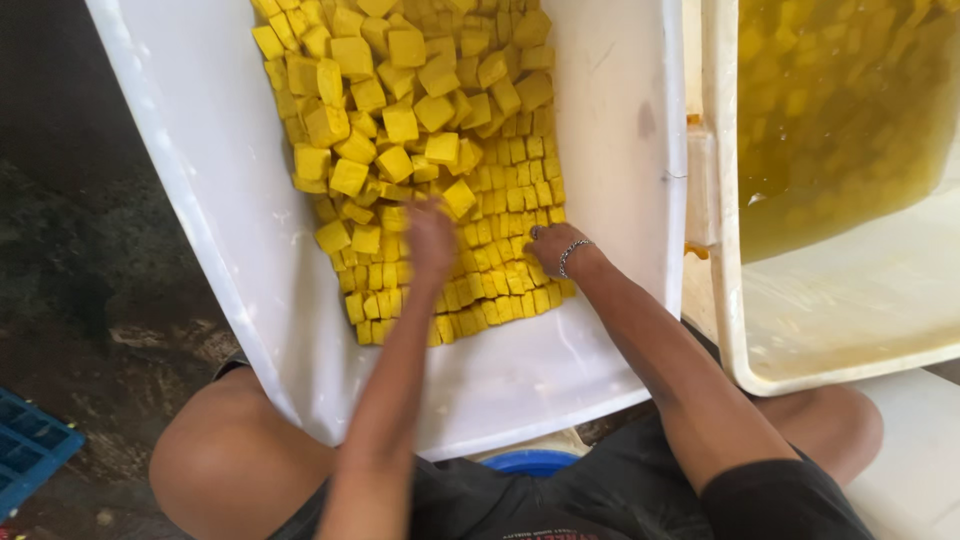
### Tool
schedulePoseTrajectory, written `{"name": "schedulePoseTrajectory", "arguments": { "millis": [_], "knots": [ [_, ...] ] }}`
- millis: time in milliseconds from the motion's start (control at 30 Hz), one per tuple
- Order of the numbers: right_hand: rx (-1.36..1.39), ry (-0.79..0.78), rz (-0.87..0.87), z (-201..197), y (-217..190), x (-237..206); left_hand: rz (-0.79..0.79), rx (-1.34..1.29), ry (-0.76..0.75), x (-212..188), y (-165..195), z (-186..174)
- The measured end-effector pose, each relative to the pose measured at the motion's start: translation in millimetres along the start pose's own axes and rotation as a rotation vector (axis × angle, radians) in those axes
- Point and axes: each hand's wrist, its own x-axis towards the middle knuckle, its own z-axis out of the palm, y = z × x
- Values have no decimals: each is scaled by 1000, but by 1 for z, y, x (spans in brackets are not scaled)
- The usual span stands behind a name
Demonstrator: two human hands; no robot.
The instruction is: The person sits on the floor and scoops handfuls of yellow tofu cubes from a water-filled tub, then places them into a white bin, arranging the cubes in neat rows by hand. They repeat this transfer and arrangement until the bin is filled with layered rows of tofu.
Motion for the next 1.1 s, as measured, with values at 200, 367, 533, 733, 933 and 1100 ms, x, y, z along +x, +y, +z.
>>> {"name": "schedulePoseTrajectory", "arguments": {
  "millis": [200,367,533,733,933,1100],
  "knots": [
    [281,64,5,-4,5,4,-215,-158,-373,-49,49,65],
    [426,121,132,-3,9,6,-204,-310,-431,-54,48,70],
    [121,-32,34,2,10,10,-83,-182,-599,-53,36,74],
    [326,382,108,-11,-10,32,-109,-201,-587,-53,43,77],
    [621,724,76,-35,-57,73,-201,-270,-492,-64,20,55],
    [663,1016,21,-42,-70,85,-86,252,31,-22,-38,3]
  ]
}}
